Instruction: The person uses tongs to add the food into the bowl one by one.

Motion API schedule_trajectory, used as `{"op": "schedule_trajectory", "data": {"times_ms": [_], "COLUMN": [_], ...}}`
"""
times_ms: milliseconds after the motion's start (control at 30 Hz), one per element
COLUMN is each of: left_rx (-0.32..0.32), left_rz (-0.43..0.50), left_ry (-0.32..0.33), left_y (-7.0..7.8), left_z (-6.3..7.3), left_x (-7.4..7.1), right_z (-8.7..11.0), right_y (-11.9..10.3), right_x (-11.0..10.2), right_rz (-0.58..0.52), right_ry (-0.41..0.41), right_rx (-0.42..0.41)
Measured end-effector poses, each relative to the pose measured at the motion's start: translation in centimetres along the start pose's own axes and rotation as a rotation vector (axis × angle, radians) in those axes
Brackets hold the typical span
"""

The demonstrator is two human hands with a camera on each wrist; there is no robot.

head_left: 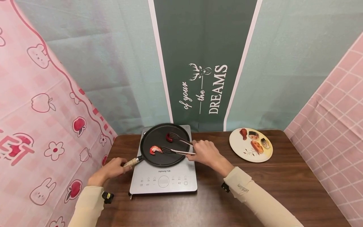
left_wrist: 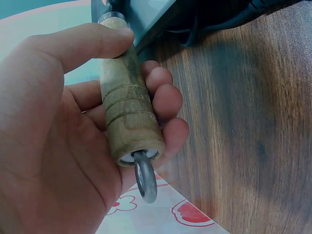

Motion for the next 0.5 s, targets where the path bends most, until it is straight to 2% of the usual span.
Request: {"op": "schedule_trajectory", "data": {"times_ms": [333,500], "left_rx": [-0.028,-0.031], "left_rz": [0.003,-0.006], "left_ry": [-0.006,-0.007], "left_y": [0.0,0.0], "left_z": [0.2,0.1], "left_x": [0.0,0.0], "right_z": [0.0,0.0], "right_y": [0.8,1.4], "right_x": [0.0,-0.4], "right_rz": [-0.011,0.012], "right_ry": [-0.027,0.007], "right_rx": [0.007,-0.003]}}
Point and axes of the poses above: each hand's wrist, its own z-axis away from the middle knuckle, its own x-axis out of the palm, y = z × x, the point moved 8 cm from there along -z, towards the middle knuckle, and after that the axes turned 15 degrees about x, right-handed, at the moved point
